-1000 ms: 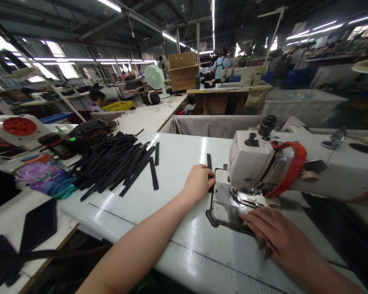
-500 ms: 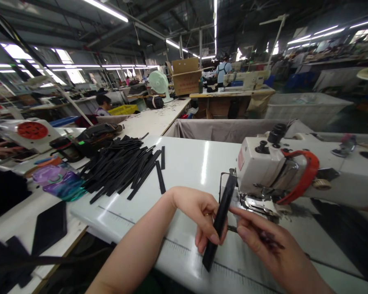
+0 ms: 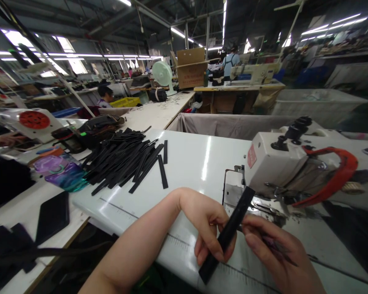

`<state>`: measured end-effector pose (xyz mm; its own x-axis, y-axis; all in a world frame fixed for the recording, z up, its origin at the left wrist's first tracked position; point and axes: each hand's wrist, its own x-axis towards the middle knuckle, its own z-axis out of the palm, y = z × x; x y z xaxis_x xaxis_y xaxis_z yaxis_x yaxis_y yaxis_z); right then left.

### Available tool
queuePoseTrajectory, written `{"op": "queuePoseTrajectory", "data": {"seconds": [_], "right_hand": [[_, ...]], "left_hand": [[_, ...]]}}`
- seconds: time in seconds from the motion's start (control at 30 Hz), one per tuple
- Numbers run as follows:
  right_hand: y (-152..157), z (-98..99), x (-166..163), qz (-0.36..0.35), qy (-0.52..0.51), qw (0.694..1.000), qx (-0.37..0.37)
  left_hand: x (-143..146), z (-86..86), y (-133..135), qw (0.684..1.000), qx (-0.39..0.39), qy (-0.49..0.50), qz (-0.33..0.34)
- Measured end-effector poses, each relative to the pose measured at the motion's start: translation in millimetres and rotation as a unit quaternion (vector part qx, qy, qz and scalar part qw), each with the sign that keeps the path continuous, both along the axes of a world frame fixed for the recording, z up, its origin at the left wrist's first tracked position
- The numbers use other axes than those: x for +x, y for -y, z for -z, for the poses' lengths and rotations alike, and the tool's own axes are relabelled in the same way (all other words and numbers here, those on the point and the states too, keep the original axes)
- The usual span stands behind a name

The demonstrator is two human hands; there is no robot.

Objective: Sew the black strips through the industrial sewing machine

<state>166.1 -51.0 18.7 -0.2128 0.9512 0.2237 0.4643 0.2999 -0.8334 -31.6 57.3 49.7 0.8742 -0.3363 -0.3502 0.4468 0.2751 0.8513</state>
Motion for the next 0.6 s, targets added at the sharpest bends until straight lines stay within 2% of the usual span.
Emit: {"op": "queuePoseTrajectory", "data": {"seconds": [0.17, 0.33, 0.5, 0.6], "right_hand": [[-3, 4.3, -7, 0.068, -0.002, 0.998, -0.017], [-1, 5.8, 7, 0.087, -0.049, 0.995, -0.018], [3, 5.7, 15, 0.071, -0.148, 0.986, -0.014], [3, 3.4, 14, 0.035, -0.193, 0.98, -0.013]], "left_hand": [[4, 6.3, 3, 1.0, 0.029, -0.008, 0.0], [2, -5.0, 2, 1.0, -0.011, 0.005, 0.029], [-2, -15.7, 0, 0.998, 0.05, 0.04, -0.02], [-2, -18.4, 0, 0.997, 0.052, 0.051, -0.015]]}}
